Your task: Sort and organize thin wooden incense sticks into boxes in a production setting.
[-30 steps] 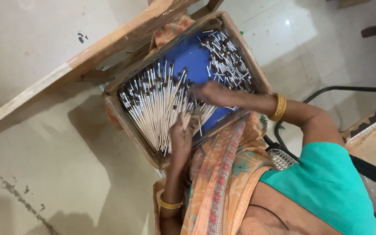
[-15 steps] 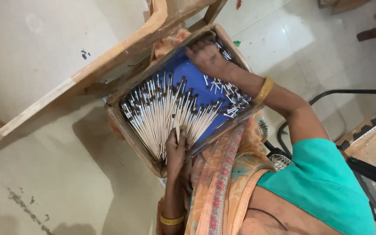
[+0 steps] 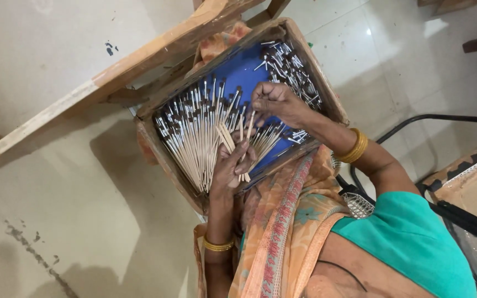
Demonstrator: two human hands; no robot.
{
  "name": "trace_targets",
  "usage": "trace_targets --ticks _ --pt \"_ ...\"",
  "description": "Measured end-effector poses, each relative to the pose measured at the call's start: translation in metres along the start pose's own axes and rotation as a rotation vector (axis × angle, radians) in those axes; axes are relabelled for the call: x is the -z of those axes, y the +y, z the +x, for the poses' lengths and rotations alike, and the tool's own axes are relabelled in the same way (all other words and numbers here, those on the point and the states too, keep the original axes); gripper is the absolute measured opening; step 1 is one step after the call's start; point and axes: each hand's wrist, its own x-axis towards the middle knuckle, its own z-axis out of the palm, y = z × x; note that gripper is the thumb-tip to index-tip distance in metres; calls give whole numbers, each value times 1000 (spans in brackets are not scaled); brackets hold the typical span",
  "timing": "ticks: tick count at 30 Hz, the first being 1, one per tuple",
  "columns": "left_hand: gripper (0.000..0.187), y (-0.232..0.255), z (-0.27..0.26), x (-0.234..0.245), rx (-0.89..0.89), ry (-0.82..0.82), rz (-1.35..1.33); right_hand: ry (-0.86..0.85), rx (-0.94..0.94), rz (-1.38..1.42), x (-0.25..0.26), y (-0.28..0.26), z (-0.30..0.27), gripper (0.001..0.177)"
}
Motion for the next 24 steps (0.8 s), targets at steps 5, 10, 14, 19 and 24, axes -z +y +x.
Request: trace_targets --ticks 5,10,14,19,24 --pt "21 -10 -3 6 75 -66 -135 -141 11 -220 13 8 -3 9" --pt "24 -26 -2 5 -6 214 389 -92 -90 -340 16 25 -3 11" --pt "31 -21 -15 5 4 405 1171 11 -21 -1025 18 -1 15 16" --pt "41 -56 -39 50 -66 478 1040 252 262 -1996 68 14 63 17" --pt "32 -52 -42 48 -35 459 705 208 481 -2232 87 31 77 27"
